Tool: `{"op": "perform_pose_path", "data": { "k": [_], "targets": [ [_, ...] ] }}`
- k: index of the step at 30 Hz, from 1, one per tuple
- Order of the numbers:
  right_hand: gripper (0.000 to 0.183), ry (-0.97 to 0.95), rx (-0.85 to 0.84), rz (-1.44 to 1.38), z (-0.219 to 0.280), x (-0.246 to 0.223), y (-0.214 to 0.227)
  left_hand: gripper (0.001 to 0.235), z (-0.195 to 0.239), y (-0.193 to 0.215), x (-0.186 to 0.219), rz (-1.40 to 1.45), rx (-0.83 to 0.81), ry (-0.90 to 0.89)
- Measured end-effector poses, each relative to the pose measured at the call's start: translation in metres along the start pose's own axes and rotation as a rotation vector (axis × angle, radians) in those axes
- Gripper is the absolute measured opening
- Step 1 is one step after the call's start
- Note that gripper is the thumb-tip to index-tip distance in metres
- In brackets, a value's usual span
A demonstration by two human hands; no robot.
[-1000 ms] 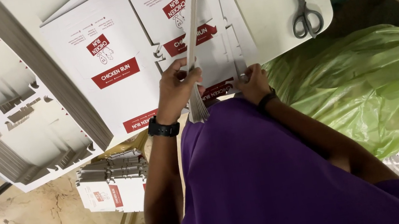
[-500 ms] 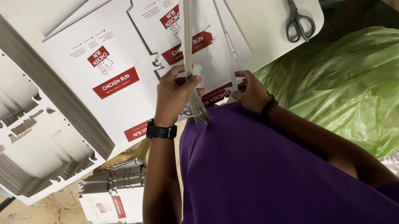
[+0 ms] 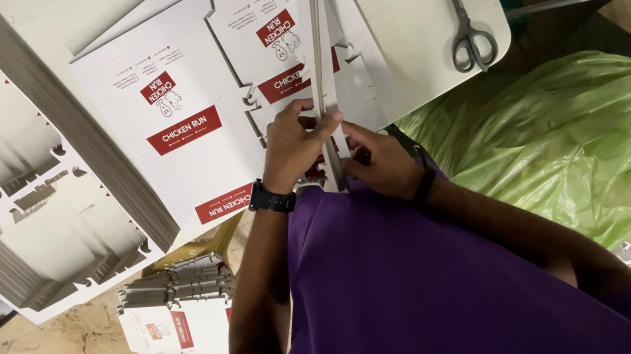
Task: Stripping waste material from die-cut cardboard sheets and folding them into boxes
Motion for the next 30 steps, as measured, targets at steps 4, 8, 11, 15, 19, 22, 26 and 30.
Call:
{"op": "perform_pose_path", "data": {
  "k": [4, 8, 11, 15, 19, 22, 26, 30],
  "targets": [
    [0.068, 0.006, 0.009, -0.003, 0.001, -0.019, 0.006, 0.062, -0.006, 0.001, -0.006, 0.062, 0.000, 0.000],
    [0.070, -0.008, 0.023, 0.003, 0.001, -0.040, 0.014, 0.042, -0.006, 0.008, -0.013, 0.186, 0.033, 0.019],
    [0.073, 0.030, -0.002, -0.005, -0.002, -0.018, 0.009, 0.036, 0.003, 0.014, -0.008, 0.205, 0.074, 0.012],
    [0.069, 0.212, -0.033, 0.134, -0.008, -0.031, -0.005, 0.044, -0.001, 0.007, -0.009, 0.037, 0.123, 0.011],
    [0.065, 0.282, -0.107, 0.130, -0.009, -0.037, -0.008, 0.043, 0.005, 0.006, 0.007, 0.040, 0.175, -0.058],
    [0.075, 0.298, -0.196, -0.069, -0.006, -0.030, -0.010, 0.052, 0.002, 0.010, 0.005, 0.012, 0.168, -0.044],
    [0.043, 0.022, -0.045, -0.487, -0.029, 0.015, 0.008, 0.057, 0.005, 0.016, -0.006, 0.021, 0.117, 0.065],
    [0.046, -0.118, 0.103, -0.698, -0.083, 0.034, 0.015, 0.061, 0.008, 0.019, -0.018, 0.027, 0.111, 0.107]
  ]
}}
Point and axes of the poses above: each hand's wrist, its own z-axis away from the middle knuckle, its own y-axis out of the back of the hand, x = y × z, the point moved 7 cm from there along -z, towards the middle knuckle, and after that the axes turned 13 degrees about y, right-handed, at the moved point
